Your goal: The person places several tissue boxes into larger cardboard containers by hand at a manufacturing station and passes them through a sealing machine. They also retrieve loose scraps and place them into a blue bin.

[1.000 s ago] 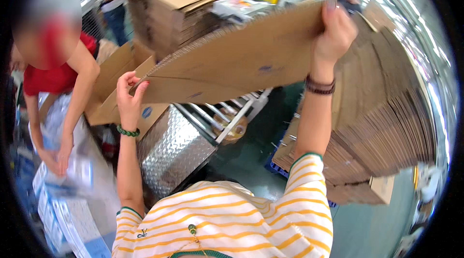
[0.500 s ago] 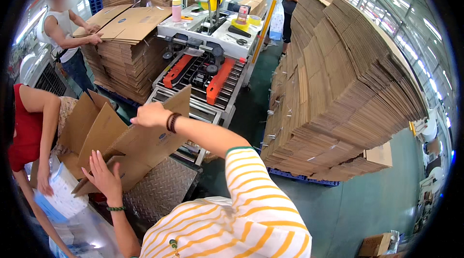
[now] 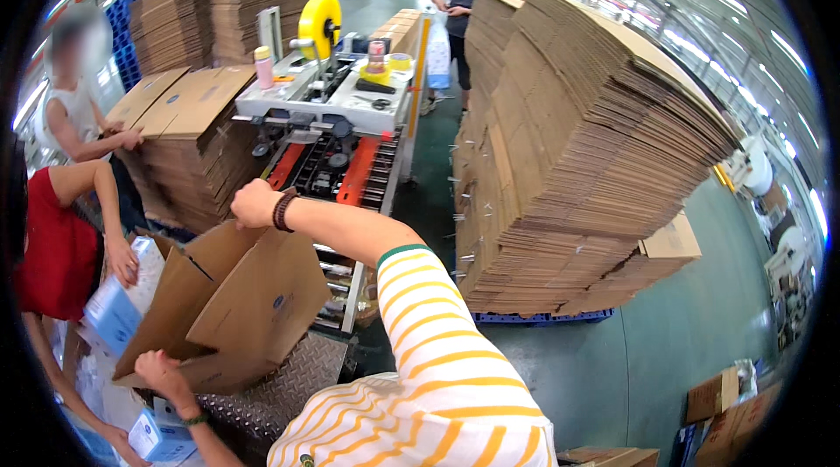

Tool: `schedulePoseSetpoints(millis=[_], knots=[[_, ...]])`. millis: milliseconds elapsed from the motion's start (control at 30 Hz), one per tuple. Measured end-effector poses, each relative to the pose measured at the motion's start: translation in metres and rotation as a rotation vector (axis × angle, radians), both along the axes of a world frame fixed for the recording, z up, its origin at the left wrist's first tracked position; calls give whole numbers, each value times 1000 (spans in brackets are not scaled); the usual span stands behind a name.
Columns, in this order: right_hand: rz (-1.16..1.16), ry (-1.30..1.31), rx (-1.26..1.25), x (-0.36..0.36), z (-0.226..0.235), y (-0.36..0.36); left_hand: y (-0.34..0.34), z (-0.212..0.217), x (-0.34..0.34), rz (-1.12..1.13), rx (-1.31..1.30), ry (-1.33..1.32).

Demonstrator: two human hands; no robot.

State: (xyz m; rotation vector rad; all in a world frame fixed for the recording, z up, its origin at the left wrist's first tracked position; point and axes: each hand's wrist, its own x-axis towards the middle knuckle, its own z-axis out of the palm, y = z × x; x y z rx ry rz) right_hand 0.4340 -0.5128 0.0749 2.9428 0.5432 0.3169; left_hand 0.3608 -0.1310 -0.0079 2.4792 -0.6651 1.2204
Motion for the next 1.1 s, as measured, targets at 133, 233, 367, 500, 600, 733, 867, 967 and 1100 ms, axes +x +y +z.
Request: schedulePoseSetpoints(millis=[133, 233, 367, 500, 600, 733, 867, 967, 1100], knots=[[148, -170, -31, -45, 29, 19, 4, 44, -28, -370, 15, 273], [191, -13, 33, -83, 9, 46, -46, -8, -56, -672, 664, 473], [240, 233, 230, -116, -49, 68, -75, -129, -83, -378, 896, 920], [417, 1149, 240, -153, -26, 94, -79, -111, -76, -502, 843, 893], [775, 1522, 269, -158, -36, 84, -75, -116, -67, -523, 881, 927], [603, -94, 289, -116, -70, 81, -54, 5, -37, -733, -30, 1105], [295, 130, 516, -112, -155, 86, -17, 68, 29, -180, 24, 625], [38, -88, 867, -103, -165, 76, -19, 33, 6, 551, 371, 1165], [-409, 330, 2338, -62, -175, 34, -6, -43, -78, 357, 398, 739]])
